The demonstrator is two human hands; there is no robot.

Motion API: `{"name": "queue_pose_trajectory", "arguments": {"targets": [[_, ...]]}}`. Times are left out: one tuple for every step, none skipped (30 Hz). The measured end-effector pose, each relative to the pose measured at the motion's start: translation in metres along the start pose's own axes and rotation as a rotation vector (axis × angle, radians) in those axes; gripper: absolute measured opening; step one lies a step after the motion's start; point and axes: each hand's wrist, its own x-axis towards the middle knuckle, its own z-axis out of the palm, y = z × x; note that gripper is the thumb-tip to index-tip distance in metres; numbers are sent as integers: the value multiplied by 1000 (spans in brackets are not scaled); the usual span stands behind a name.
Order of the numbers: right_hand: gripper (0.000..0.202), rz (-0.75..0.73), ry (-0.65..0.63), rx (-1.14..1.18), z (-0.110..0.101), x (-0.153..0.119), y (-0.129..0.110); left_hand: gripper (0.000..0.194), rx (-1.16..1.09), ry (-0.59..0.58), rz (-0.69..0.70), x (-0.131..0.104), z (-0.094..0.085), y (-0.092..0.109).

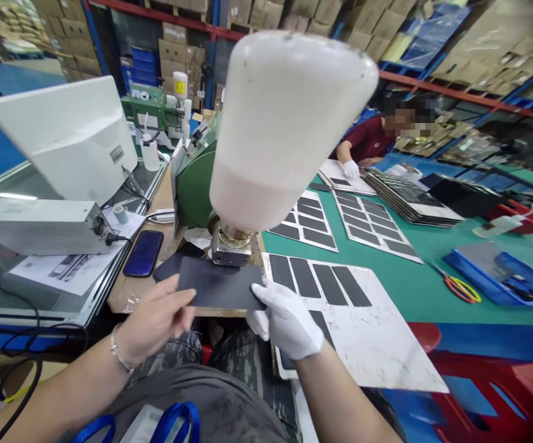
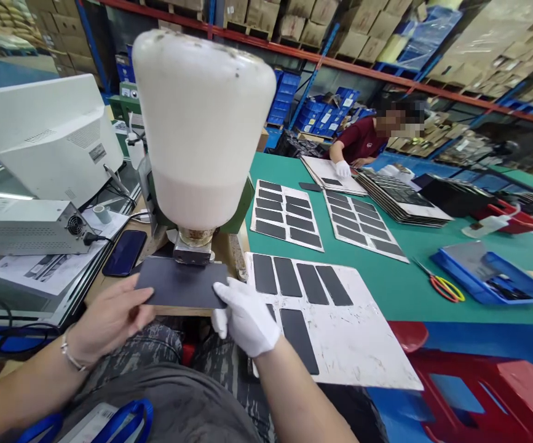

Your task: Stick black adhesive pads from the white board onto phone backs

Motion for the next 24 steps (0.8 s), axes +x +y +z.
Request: {"name": "queue_pose_trajectory", "arguments": {"targets": [[30, 20, -28, 9, 12, 8, 2, 15, -16, 28, 23, -7, -12, 5], [27, 36, -56, 18, 24, 16, 5, 22, -27, 50, 48, -15, -24, 10], [25, 44, -84, 26, 36, 25, 7, 30, -32, 69, 79, -22, -35, 14], [24, 47, -115, 28, 47, 32, 10, 38, -34, 90, 112, -30, -43, 17], [25, 45, -149, 23, 56, 39, 12, 43, -37, 121, 148, -36, -50, 20], [25, 39, -183, 5, 64, 44, 14, 44, -40, 164, 187, -42, -55, 20], [25, 28, -205, -23, 70, 47, 15, 42, -44, 217, 224, -46, -58, 19], [26, 15, -215, -63, 73, 50, 16, 36, -47, 281, 257, -49, -59, 16], [27, -5, -218, -112, 75, 50, 15, 27, -46, 339, 279, -51, -59, 12], [30, -30, -220, -167, 74, 49, 15, 18, -37, 374, 290, -51, -58, 7], [33, -56, -216, -218, 71, 47, 13, 9, -25, 378, 294, -51, -56, 1], [37, -76, -214, -269, 65, 44, 12, 6, -11, 357, 294, -49, -54, -5], [40, -90, -221, -323, 58, 40, 10, 11, 2, 316, 290, -47, -51, -11], [43, -91, -238, -382, 48, 35, 8, 16, 12, 267, 285, -43, -48, -16], [45, -82, -261, -438, 36, 29, 6, 22, 24, 217, 269, -39, -46, -21], [47, -72, -272, -488, 23, 23, 5, 28, 38, 185, 243, -34, -43, -24], [48, -66, -267, -523, 10, 16, 4, 36, 54, 174, 207, -28, -39, -25], [50, -64, -250, -539, -3, 9, 4, 42, 75, 168, 159, -21, -35, -26], [53, -64, -218, -531, -15, 2, 4, 45, 98, 153, 104, -13, -30, -26], [56, -67, -182, -507, -26, -4, 6, 43, 114, 129, 56, -4, -23, -25], [59, -71, -148, -481, -34, -9, 8, 39, 114, 83, 13, 6, -16, -23], [61, -72, -125, -460, -40, -14, 10, 33, 94, 20, -26, 15, -7, -21], [62, -70, -113, -449, -44, -17, 12, 28, 60, -52, -60, 24, 3, -19], [61, -71, -98, -443, -45, -19, 14, 25, 16, -116, -85, 32, 13, -18]]}}
